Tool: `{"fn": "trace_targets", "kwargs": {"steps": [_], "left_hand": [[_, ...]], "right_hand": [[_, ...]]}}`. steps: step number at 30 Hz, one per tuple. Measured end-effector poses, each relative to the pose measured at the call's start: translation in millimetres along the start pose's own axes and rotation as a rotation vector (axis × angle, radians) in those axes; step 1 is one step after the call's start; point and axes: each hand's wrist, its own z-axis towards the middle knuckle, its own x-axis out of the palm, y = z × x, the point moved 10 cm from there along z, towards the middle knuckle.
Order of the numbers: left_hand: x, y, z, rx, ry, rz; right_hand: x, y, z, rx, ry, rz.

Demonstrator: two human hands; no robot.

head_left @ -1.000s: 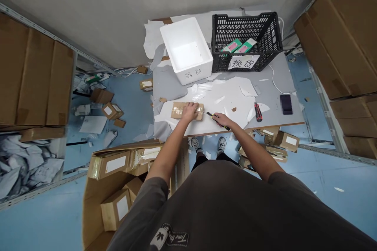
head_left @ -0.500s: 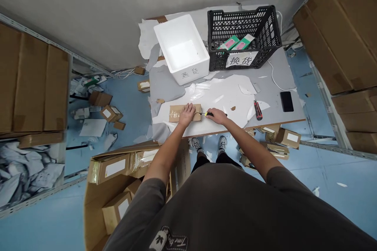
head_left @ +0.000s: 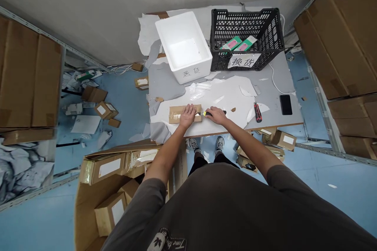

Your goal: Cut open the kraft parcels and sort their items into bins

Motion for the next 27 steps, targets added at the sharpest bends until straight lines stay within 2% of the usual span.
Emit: {"fn": "trace_targets", "kwargs": {"steps": [7,15,18,23,25,27], "left_hand": [[4.2,2.6,-0.4,-0.008,-0.004,-0.021],[2.8,2.4,-1.7,0.009,-0.033,-0.028],[1.5,1.3,-2.3,0.001,-0.036,-0.035],[-1.2,-0.5,-2.6,-0.011,-0.037,-0.046],[-2.6,-1.1,-3.0,-0.010,-0.041,-0.049],[-3.5,-1.1,-3.6,-0.008,-0.043,-0.045]], "right_hand": [[-11.9,-0.8,8.2,-0.021,0.008,-0.043],[-15.9,-3.3,16.1,-0.031,-0.001,-0.044],[-17.2,-20.7,3.9,0.007,-0.013,-0.008],[-18.7,-60.8,-28.8,0.182,-0.119,0.186],[-14.6,-63.1,-35.1,0.215,-0.155,0.260],[-7.7,-55.4,-35.1,0.197,-0.151,0.297]]}}
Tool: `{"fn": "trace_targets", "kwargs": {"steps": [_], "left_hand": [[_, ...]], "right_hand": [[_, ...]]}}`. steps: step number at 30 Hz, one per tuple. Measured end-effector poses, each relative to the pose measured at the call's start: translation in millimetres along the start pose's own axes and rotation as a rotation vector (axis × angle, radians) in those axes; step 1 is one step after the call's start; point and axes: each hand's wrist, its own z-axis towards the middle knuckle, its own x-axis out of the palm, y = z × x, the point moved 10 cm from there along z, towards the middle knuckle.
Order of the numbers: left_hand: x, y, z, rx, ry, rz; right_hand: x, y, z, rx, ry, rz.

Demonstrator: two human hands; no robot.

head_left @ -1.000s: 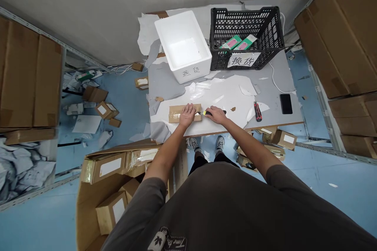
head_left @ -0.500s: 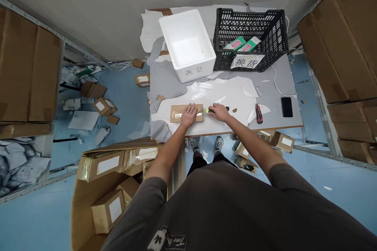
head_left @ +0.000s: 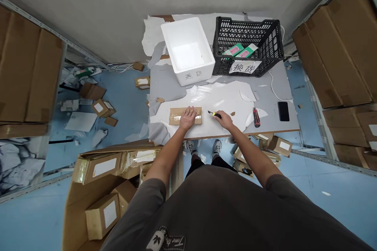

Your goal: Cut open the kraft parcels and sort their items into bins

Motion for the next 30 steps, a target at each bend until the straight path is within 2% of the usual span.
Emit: {"fn": "trace_targets", "kwargs": {"steps": [4,8,11,13,16,19,22,25,28,30], "left_hand": [[-0.1,0.5,-0.3,0.000,-0.001,0.017],[-0.8,1.9,0.5,-0.015,-0.011,0.024],[-1.2,2.0,0.4,-0.016,-0.017,0.023],[-1.3,1.2,-0.2,-0.011,-0.016,0.024],[-1.6,0.2,-0.8,-0.008,-0.015,0.017],[-1.8,-0.5,0.0,-0.015,-0.012,0.001],[-1.5,-0.9,0.8,-0.026,-0.009,-0.014],[-0.6,-1.2,-0.6,-0.030,-0.003,-0.019],[1.9,0.2,-2.2,-0.035,0.021,-0.004],[3.2,2.0,-2.4,-0.041,0.033,0.006]], "right_hand": [[19.2,20.7,1.7,-0.093,0.083,0.002],[29.5,40.5,10.3,-0.171,0.136,-0.073],[30.4,53.2,20.0,-0.210,0.153,-0.143],[23.5,52.7,25.5,-0.207,0.139,-0.163],[0.9,28.0,27.6,-0.122,0.063,-0.129],[-15.7,-20.8,17.6,0.082,-0.006,-0.002],[-9.2,-74.0,-3.0,0.389,-0.054,0.142],[7.8,-102.1,-16.4,0.554,-0.100,0.136],[20.1,-106.9,-9.3,0.498,-0.118,0.079],[29.5,-96.3,2.2,0.344,-0.056,0.085]]}}
